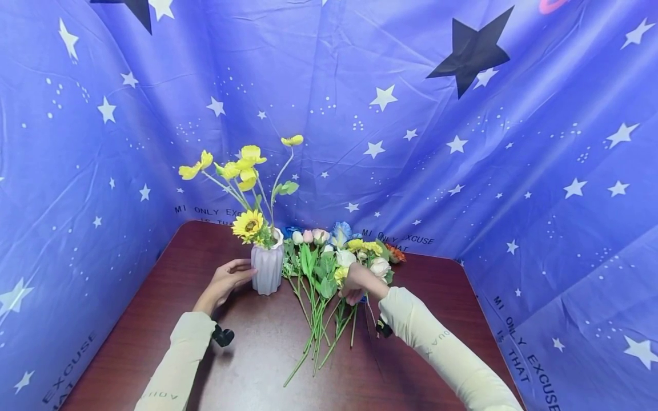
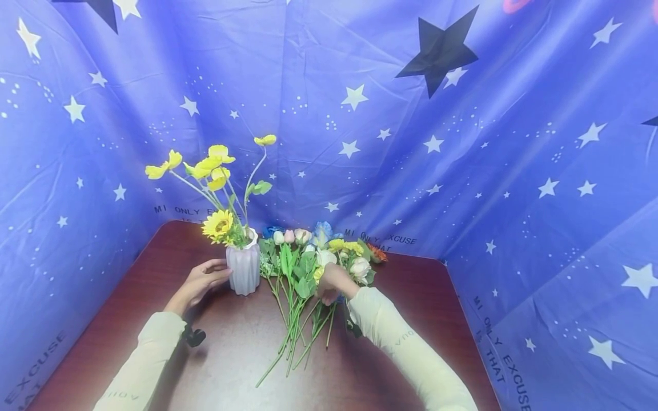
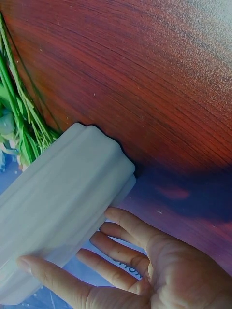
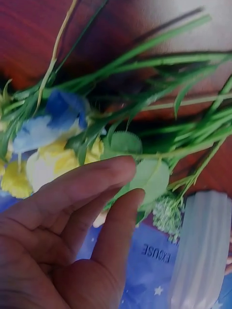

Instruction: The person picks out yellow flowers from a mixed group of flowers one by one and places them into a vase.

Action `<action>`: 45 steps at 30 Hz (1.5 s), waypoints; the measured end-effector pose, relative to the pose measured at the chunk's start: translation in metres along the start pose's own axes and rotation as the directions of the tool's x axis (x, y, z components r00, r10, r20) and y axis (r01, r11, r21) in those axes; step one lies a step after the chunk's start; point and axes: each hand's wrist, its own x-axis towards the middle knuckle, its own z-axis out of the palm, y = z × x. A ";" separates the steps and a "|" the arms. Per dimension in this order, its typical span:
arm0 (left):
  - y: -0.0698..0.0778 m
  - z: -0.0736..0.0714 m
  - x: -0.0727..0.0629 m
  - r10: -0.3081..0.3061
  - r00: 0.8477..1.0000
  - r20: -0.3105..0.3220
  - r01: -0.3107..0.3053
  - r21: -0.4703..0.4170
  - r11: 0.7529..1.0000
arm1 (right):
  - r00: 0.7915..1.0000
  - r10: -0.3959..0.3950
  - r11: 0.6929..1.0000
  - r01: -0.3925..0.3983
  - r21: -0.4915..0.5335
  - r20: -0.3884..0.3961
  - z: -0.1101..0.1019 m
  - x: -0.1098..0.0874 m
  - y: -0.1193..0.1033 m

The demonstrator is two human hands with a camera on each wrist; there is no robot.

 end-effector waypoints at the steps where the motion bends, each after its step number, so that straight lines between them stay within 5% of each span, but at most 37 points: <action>1: 0.000 0.000 0.000 0.001 1.000 0.001 -0.001 0.000 1.000 | 1.000 0.002 1.000 -0.002 0.003 0.021 0.002 0.000 0.001; 17: -0.001 0.000 0.001 -0.002 1.000 0.004 0.002 0.001 1.000 | 0.975 0.089 0.993 -0.072 -0.094 0.202 0.042 0.009 0.026; 27: -0.001 0.000 0.001 -0.006 1.000 0.002 0.006 0.013 1.000 | 0.968 0.142 0.989 -0.128 -0.078 0.207 0.056 0.011 0.037; 34: -0.001 0.000 0.001 -0.002 1.000 0.006 0.002 0.001 1.000 | 0.994 0.087 0.996 -0.089 0.030 0.067 0.062 0.005 0.040; 45: -0.002 -0.001 0.002 0.002 1.000 0.009 -0.002 0.005 1.000 | 0.992 0.108 0.986 -0.115 0.123 0.062 0.069 0.012 0.045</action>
